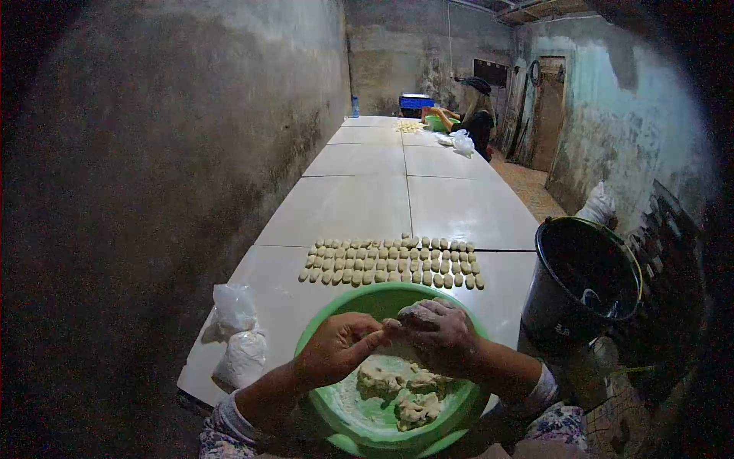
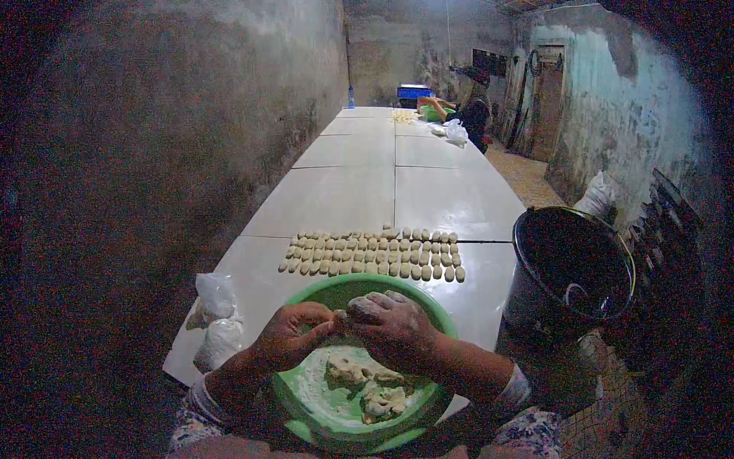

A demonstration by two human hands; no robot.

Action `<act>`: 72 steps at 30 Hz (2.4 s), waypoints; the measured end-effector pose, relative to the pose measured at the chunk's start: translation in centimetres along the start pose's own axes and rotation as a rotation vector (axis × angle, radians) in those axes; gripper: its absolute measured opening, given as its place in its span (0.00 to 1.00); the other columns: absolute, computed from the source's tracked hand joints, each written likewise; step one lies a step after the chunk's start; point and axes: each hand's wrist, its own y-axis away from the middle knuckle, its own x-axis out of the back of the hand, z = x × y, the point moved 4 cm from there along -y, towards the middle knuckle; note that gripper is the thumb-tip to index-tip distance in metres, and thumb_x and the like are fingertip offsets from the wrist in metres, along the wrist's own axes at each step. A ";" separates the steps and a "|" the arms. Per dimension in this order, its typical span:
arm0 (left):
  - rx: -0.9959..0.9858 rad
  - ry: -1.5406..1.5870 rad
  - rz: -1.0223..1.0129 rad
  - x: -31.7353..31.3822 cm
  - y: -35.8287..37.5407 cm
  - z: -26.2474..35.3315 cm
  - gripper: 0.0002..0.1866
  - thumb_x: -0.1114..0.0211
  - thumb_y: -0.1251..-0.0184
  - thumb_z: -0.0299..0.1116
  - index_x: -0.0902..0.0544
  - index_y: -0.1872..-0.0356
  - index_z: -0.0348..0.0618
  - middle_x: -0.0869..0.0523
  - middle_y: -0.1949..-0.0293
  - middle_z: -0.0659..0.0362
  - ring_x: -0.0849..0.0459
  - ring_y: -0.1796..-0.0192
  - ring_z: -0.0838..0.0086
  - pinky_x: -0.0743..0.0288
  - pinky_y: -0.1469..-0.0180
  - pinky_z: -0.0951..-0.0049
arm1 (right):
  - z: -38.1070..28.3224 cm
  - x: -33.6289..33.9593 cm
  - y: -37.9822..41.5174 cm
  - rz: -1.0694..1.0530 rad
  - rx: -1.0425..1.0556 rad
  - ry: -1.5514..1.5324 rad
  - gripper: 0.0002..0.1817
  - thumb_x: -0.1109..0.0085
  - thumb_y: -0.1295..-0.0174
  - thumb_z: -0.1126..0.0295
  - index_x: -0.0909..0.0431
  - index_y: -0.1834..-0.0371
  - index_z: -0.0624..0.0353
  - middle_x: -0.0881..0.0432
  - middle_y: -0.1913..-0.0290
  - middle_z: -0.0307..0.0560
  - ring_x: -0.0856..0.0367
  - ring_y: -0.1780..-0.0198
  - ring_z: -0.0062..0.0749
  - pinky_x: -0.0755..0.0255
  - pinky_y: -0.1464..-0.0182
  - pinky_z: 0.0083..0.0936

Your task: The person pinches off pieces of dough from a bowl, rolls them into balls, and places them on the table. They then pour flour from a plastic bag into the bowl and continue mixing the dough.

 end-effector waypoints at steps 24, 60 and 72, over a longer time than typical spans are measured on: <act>0.032 0.364 -0.251 -1.6 0.3 -2.4 0.18 0.48 0.26 0.37 0.26 0.42 0.36 0.16 0.54 0.55 0.20 0.51 0.73 0.28 0.44 0.70 | -0.4 0.2 -0.3 0.091 -0.019 0.016 0.17 0.42 0.48 0.68 0.21 0.52 0.46 0.23 0.52 0.50 0.23 0.52 0.47 0.27 0.56 0.41; -0.022 0.196 -0.077 -0.8 0.8 -0.7 0.15 0.48 0.26 0.36 0.21 0.51 0.34 0.20 0.65 0.57 0.22 0.65 0.76 0.26 0.58 0.73 | -1.1 0.6 -0.9 0.031 0.013 -0.040 0.18 0.41 0.43 0.67 0.24 0.47 0.48 0.22 0.52 0.53 0.20 0.55 0.49 0.25 0.57 0.42; 0.057 0.306 -0.172 -1.0 0.5 -1.7 0.22 0.47 0.27 0.47 0.20 0.55 0.33 0.20 0.70 0.61 0.23 0.67 0.79 0.27 0.61 0.77 | -0.1 -0.2 -0.3 -0.008 -0.023 -0.208 0.20 0.40 0.48 0.70 0.23 0.49 0.46 0.22 0.53 0.47 0.20 0.56 0.46 0.25 0.58 0.41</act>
